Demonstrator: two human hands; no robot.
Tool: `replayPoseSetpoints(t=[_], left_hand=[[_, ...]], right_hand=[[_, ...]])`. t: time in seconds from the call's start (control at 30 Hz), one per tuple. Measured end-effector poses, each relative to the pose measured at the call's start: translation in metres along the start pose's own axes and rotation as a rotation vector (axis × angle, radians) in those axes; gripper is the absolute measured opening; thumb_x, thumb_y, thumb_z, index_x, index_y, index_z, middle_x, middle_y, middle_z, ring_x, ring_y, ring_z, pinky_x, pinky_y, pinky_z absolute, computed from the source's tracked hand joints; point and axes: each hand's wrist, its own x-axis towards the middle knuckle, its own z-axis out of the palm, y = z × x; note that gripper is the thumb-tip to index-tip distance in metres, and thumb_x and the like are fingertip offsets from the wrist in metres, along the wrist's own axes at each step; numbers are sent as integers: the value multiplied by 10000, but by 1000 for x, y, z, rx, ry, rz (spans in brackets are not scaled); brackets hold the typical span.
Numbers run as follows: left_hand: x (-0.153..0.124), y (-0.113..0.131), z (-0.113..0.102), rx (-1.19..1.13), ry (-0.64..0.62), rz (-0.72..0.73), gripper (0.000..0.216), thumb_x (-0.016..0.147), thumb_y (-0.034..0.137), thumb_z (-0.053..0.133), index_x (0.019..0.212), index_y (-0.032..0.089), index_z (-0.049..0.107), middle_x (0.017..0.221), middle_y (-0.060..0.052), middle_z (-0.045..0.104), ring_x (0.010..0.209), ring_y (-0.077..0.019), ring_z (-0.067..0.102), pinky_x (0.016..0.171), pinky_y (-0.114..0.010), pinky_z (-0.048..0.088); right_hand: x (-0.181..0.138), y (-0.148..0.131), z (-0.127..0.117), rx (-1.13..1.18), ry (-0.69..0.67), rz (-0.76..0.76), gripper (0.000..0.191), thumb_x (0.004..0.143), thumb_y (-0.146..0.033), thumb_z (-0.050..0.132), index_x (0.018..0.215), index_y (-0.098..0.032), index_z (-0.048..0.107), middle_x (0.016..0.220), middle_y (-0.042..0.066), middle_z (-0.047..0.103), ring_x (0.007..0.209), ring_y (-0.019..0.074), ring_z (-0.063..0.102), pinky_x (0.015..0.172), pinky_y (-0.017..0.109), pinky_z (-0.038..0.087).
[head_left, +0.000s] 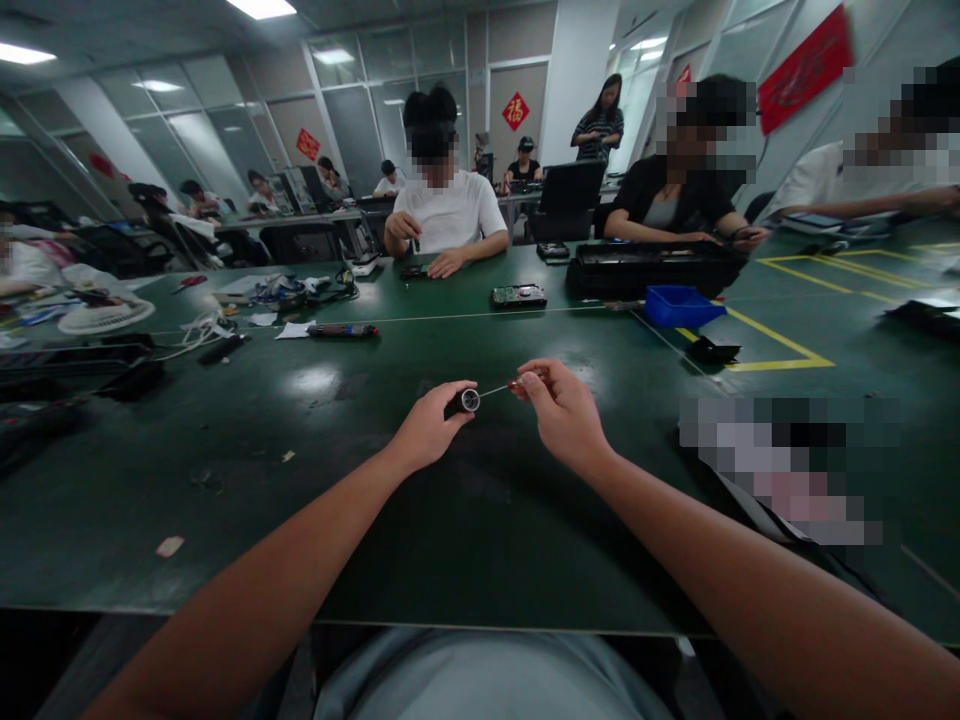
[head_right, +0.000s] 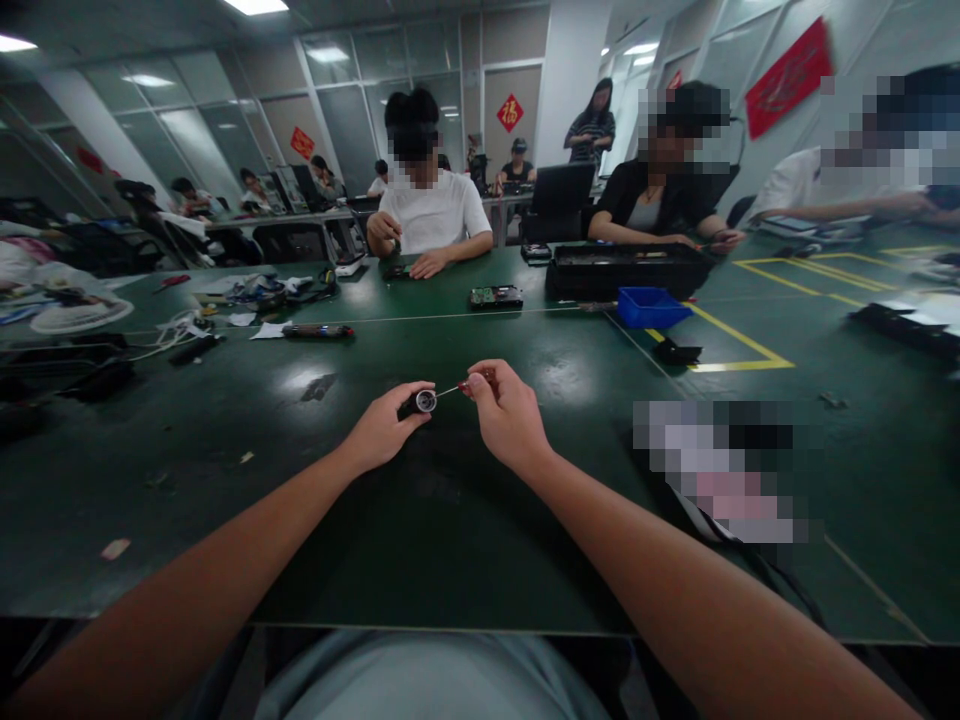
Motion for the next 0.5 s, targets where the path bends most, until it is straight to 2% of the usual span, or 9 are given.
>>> replayPoseSetpoints(t=[0.07,0.13,0.27,0.37,0.5], left_hand=[[0,-1,0,16,-12,20,399,874,181,640,1270,222,612,1286,-53,632,1217,-229,559,1103,-418,404],[0,-2,-1,35,-21,37,386,871,183,651,1254,227,627,1263,-49,643,1198,-226,567,1093,-415,410],[0,-5,-1,67,-21,60,405,868,208,673,1268,254,628,1260,-45,646,1196,-233,569,1092,-426,408],[0,-8,-1,70,-24,73,416,866,213,683,1275,262,626,1260,-37,647,1189,-228,573,1085,-419,411],[0,-10,-2,66,-28,77,424,861,202,690,1275,262,625,1260,-29,647,1188,-217,573,1083,-399,410]], right_hand=[[0,-3,-1,-33,-6,-3,209,950,-385,508,997,-209,611,882,56,732,822,202,697,762,368,522],[1,-8,-3,-121,-1,5,242,937,-431,534,892,-212,627,777,35,711,714,185,664,672,330,487],[1,-15,-7,-309,49,6,430,883,-536,591,590,-231,512,517,-21,534,504,139,494,531,294,357],[1,-15,-7,-328,47,-28,457,877,-536,598,563,-235,460,494,-37,473,477,124,434,504,285,317],[0,-13,-6,-325,13,-69,392,882,-510,605,623,-235,500,525,-39,484,489,122,428,506,283,318]])
